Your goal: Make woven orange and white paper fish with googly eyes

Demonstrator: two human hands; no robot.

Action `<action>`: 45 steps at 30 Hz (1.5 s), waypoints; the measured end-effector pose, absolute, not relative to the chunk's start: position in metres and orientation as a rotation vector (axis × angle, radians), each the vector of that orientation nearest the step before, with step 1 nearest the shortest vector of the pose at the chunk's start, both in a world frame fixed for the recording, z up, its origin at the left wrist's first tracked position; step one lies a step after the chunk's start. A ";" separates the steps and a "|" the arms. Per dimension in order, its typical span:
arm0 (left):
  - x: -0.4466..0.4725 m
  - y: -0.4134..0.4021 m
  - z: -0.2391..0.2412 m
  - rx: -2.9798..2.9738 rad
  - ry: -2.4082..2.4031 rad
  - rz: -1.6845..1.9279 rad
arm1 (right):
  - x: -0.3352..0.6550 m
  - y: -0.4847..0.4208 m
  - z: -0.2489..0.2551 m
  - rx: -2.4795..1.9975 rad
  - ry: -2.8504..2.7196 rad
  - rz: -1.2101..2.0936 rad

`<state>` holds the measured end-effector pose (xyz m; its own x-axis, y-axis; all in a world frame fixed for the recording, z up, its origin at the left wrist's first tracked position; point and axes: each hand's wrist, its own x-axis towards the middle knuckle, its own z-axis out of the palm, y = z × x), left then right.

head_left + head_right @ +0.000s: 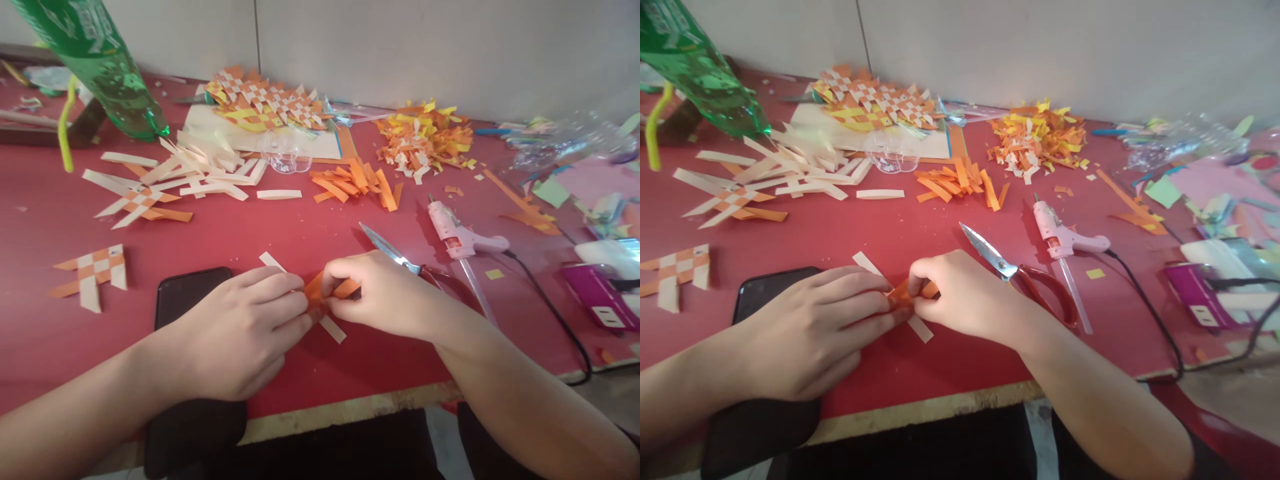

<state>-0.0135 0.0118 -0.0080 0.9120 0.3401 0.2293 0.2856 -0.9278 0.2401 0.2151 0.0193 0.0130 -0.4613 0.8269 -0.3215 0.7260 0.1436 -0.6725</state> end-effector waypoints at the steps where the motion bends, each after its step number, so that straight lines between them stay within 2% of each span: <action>1: -0.013 0.012 -0.008 2.870 0.480 0.383 | 0.215 0.019 0.013 -1.555 -2.271 1.230; 7: -0.013 0.009 -0.007 2.854 0.530 0.286 | 0.215 0.017 0.012 -1.572 -2.300 1.138; 19: -0.015 0.007 -0.010 2.778 0.547 0.396 | 0.240 0.024 0.025 -1.690 -2.418 0.389; 21: -0.016 0.007 -0.011 2.759 0.577 0.370 | 0.242 0.022 0.030 -1.615 -2.437 0.399; 27: -0.017 0.006 -0.009 2.742 0.579 0.318 | 0.241 0.020 0.027 -1.124 -2.664 0.734; 31: -0.017 0.007 -0.009 2.716 0.572 0.374 | 0.238 0.020 0.016 -0.941 -2.673 0.678; 40: -0.016 0.010 -0.015 2.638 0.728 0.711 | 0.233 0.025 -0.001 -0.926 -2.628 0.511; 45: -0.015 0.010 -0.015 2.559 0.860 0.719 | 0.232 0.026 -0.001 -0.834 -2.684 0.365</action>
<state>-0.0149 0.0100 -0.0147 0.6875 0.6348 0.3527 0.4595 -0.7564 0.4656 0.2320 0.0262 -0.0009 -0.7839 0.5835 0.2124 0.5055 0.7983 -0.3274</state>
